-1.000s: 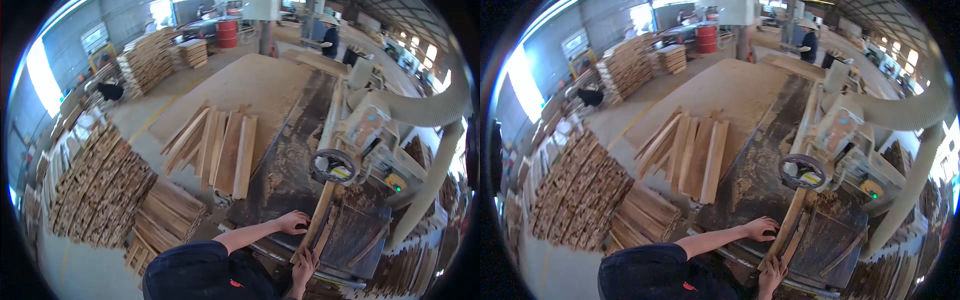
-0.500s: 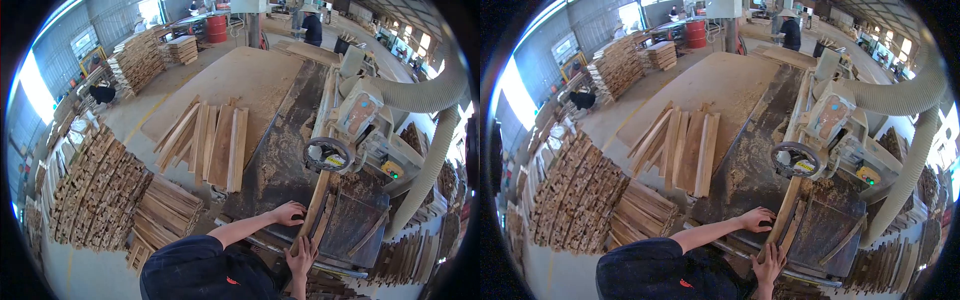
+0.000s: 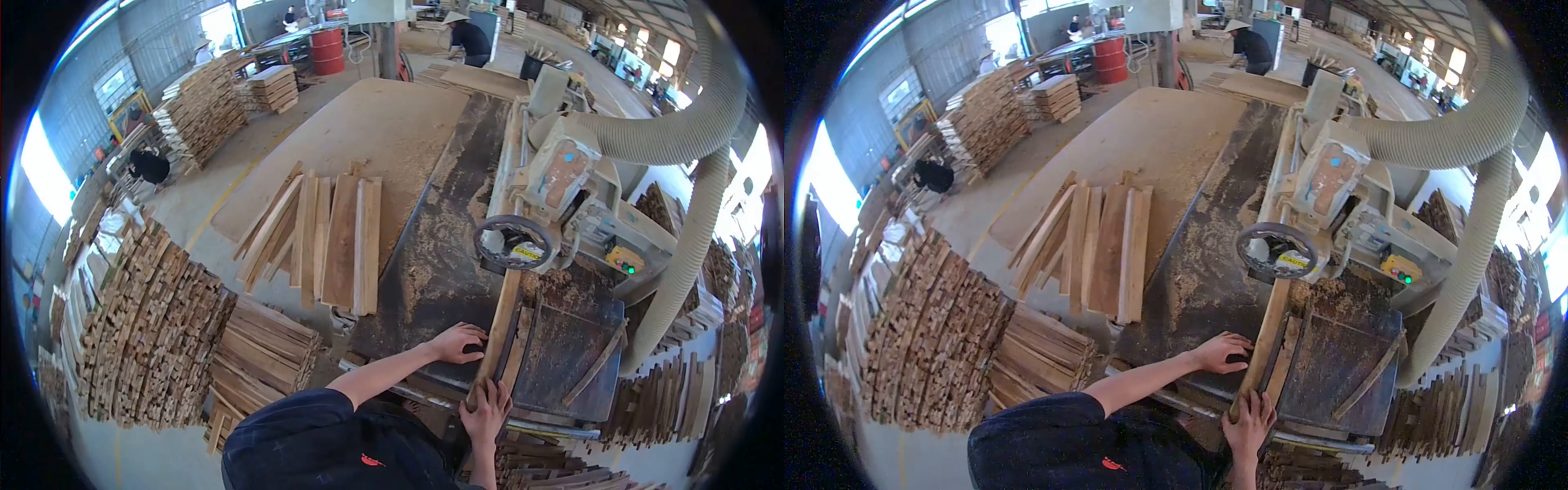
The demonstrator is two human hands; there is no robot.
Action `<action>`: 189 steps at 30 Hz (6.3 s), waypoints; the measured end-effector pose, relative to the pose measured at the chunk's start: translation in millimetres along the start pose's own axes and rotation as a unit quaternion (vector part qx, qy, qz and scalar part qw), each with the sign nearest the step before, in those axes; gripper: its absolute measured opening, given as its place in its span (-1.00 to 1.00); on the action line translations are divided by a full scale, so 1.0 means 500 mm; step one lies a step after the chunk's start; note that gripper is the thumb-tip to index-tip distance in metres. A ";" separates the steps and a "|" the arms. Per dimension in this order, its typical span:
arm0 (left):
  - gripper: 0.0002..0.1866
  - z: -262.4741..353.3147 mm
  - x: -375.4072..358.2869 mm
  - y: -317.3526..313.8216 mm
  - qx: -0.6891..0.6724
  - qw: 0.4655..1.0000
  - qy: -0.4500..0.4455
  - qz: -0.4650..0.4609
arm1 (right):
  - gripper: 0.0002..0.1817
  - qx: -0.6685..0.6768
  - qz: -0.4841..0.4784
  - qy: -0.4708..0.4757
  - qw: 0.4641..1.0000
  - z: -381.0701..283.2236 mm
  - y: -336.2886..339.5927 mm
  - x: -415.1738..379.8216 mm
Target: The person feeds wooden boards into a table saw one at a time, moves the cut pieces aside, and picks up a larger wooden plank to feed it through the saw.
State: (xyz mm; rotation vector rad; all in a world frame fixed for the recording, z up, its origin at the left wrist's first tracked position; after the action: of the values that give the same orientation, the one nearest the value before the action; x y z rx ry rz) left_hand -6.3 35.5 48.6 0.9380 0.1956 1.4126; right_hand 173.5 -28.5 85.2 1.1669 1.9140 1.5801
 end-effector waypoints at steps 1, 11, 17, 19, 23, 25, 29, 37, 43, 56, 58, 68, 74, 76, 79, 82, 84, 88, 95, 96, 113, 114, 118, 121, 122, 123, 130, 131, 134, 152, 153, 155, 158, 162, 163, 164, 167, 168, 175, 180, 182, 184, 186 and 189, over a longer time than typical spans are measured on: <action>-0.63 -0.001 -0.001 0.003 0.004 1.000 0.007 0.001 | -0.46 -0.002 0.001 -0.006 1.000 0.004 0.000 0.001; -0.61 0.002 0.000 0.005 0.007 1.000 0.005 0.004 | -0.48 0.004 0.007 -0.004 1.000 0.003 -0.002 -0.001; -0.63 0.002 0.000 0.008 0.005 1.000 0.003 0.011 | -0.47 -0.010 0.007 -0.002 1.000 0.005 -0.005 0.000; -0.64 0.010 0.003 0.010 0.001 1.000 -0.013 0.005 | -0.46 -0.022 0.005 -0.027 0.999 0.015 0.002 -0.003; -0.63 0.006 0.008 0.009 0.009 1.000 0.009 0.002 | -0.44 0.004 0.018 -0.028 0.999 0.013 0.015 0.001; -0.62 0.001 0.007 0.005 0.011 1.000 0.012 -0.005 | -0.43 0.020 0.007 -0.008 1.000 0.012 0.005 -0.003; -0.62 -0.004 0.004 0.005 0.006 1.000 0.009 -0.001 | -0.43 0.016 0.000 -0.008 1.000 0.008 0.009 -0.001; -0.56 -0.007 0.004 -0.003 -0.010 1.000 0.016 -0.024 | -0.49 0.019 -0.001 -0.012 1.000 0.004 0.016 0.001; -0.63 0.004 0.005 0.009 0.006 1.000 -0.005 0.018 | -0.49 0.015 -0.008 -0.006 1.000 0.002 0.010 0.002; -0.35 0.012 0.020 -0.025 0.207 0.962 0.123 0.133 | -0.40 0.017 -0.058 0.002 0.998 -0.006 0.013 0.006; -0.34 0.012 0.023 -0.038 0.194 0.968 0.117 0.109 | -0.39 0.017 -0.060 0.014 0.998 -0.015 0.018 -0.003; -0.16 0.038 -0.010 -0.072 0.141 0.988 0.059 -0.028 | -0.66 0.035 -0.038 -0.062 0.997 -0.026 -0.020 -0.052; -0.13 0.024 -0.013 -0.078 0.137 0.988 0.067 -0.036 | -0.58 0.026 -0.015 -0.057 0.998 -0.045 -0.003 -0.039; -0.16 0.031 -0.014 -0.066 0.126 0.991 0.055 0.005 | -0.52 0.027 -0.014 -0.057 0.998 -0.051 -0.006 -0.040; -0.14 0.036 -0.014 -0.053 0.105 0.992 0.064 -0.004 | -0.40 0.017 0.032 -0.163 0.986 -0.024 0.005 -0.042; -0.12 0.028 -0.018 -0.059 0.100 0.993 0.066 -0.007 | -0.19 -0.053 0.067 -0.193 0.978 -0.009 -0.007 -0.048; -0.10 0.028 -0.018 -0.062 0.094 0.993 0.066 -0.010 | -0.19 -0.055 0.060 -0.209 0.975 -0.019 -0.002 -0.041; -0.10 0.029 -0.017 -0.057 0.086 0.994 0.061 -0.009 | -0.26 -0.077 0.058 -0.224 0.970 -0.017 -0.004 -0.039; -0.12 0.029 -0.019 -0.058 0.094 0.994 0.050 0.011 | -0.49 -0.093 0.066 -0.234 0.966 -0.015 -0.010 -0.039; -0.11 0.030 -0.021 -0.059 0.095 0.994 0.049 0.013 | -0.49 -0.091 0.066 -0.235 0.966 -0.016 -0.012 -0.044; -0.02 0.026 -0.026 -0.072 0.066 0.994 0.073 -0.057 | -0.42 -0.143 0.068 -0.246 0.956 -0.017 -0.026 -0.040; -0.05 0.026 -0.025 -0.073 0.070 0.993 0.069 -0.063 | -0.42 -0.138 0.054 -0.255 0.955 -0.012 -0.029 -0.042; -0.07 0.029 -0.027 -0.073 0.065 0.993 0.070 -0.062 | -0.44 -0.140 0.046 -0.269 0.952 -0.003 -0.039 -0.051; -0.08 0.034 -0.023 -0.067 0.067 0.995 0.060 -0.050 | -0.46 -0.139 0.061 -0.243 0.958 -0.019 -0.022 -0.044; -0.08 0.032 -0.024 -0.070 0.074 0.994 0.058 -0.047 | -0.48 -0.130 0.055 -0.248 0.959 -0.022 -0.017 -0.042; -0.08 0.028 -0.025 -0.070 0.082 0.994 0.057 -0.043 | -0.49 -0.120 0.049 -0.250 0.960 -0.024 -0.019 -0.039; -0.06 0.025 -0.030 -0.082 0.079 0.994 0.060 -0.051 | -0.52 -0.122 0.067 -0.275 0.951 -0.021 -0.017 -0.039; -0.05 0.025 -0.031 -0.079 0.065 0.995 0.062 -0.045 | -0.51 -0.128 0.066 -0.252 0.957 -0.026 -0.012 -0.040; -0.03 0.025 -0.025 -0.072 0.054 0.995 0.067 -0.042 | -0.51 -0.111 0.078 -0.251 0.958 -0.017 -0.015 -0.044; -0.20 0.035 -0.015 -0.062 0.110 0.993 0.030 -0.036 | -0.58 -0.110 0.131 -0.227 0.959 -0.033 -0.002 -0.034; -0.20 0.036 -0.014 -0.064 0.108 0.993 0.028 -0.039 | -0.59 -0.120 0.133 -0.223 0.958 -0.033 -0.004 -0.037; -0.20 0.035 -0.015 -0.063 0.104 0.994 0.031 -0.033 | -0.59 -0.120 0.131 -0.226 0.958 -0.033 -0.005 -0.042; -0.20 0.034 -0.015 -0.062 0.097 0.994 0.035 -0.033 | -0.58 -0.115 0.132 -0.223 0.959 -0.032 0.000 -0.038; -0.27 0.043 -0.016 -0.057 0.082 0.997 0.010 0.000 | -0.54 -0.116 0.141 -0.219 0.959 -0.032 -0.002 -0.039; -0.32 0.038 -0.017 -0.051 0.087 0.996 0.022 0.006 | -0.54 -0.117 0.149 -0.238 0.953 -0.028 -0.002 -0.039; -0.37 0.039 -0.011 -0.052 0.088 0.996 0.023 0.006 | -0.52 -0.091 0.142 -0.222 0.960 -0.029 -0.007 -0.034; -0.52 0.052 0.001 -0.045 0.042 0.999 0.023 -0.011 | -0.47 -0.070 0.152 -0.216 0.962 -0.026 -0.001 -0.044; -0.55 0.031 -0.011 -0.063 0.064 0.998 -0.002 0.019 | -0.47 -0.067 0.158 -0.215 0.961 -0.026 0.000 -0.049; -0.27 0.000 -0.020 -0.101 0.130 0.990 0.025 -0.040 | -0.43 -0.074 0.148 -0.221 0.961 -0.029 -0.008 -0.066; -0.29 0.001 -0.012 -0.097 0.115 0.992 0.034 -0.044 | -0.53 -0.077 0.156 -0.225 0.959 -0.029 -0.014 -0.062; -0.29 0.008 -0.017 -0.092 0.109 0.993 0.028 -0.028 | -0.58 -0.083 0.171 -0.222 0.956 -0.030 -0.004 -0.066; -0.29 0.014 -0.016 -0.088 0.116 0.993 0.034 -0.016 | -0.62 -0.099 0.186 -0.198 0.957 -0.037 0.011 -0.061; -0.33 0.021 -0.014 -0.083 0.124 0.992 0.011 -0.022 | -0.67 -0.103 0.195 -0.216 0.951 -0.035 0.019 -0.062; -0.40 0.039 -0.009 -0.072 0.114 0.993 0.008 -0.007 | -0.67 -0.091 0.179 -0.223 0.954 -0.030 0.010 -0.059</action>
State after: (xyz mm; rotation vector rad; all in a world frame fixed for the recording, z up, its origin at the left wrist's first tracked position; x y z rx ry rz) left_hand 32.1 27.1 35.7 1.1094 0.3803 1.4054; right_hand 181.1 -60.8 88.1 1.6853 1.2938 1.4598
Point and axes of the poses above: each hand's wrist, its own x-axis towards the middle knuckle, its own y-axis out of the back of the hand, z = x × y, the point moved 9 cm from there along x, towards the middle knuckle, and after that the axes turned 5 degrees about -y, right-handed, at the moved point
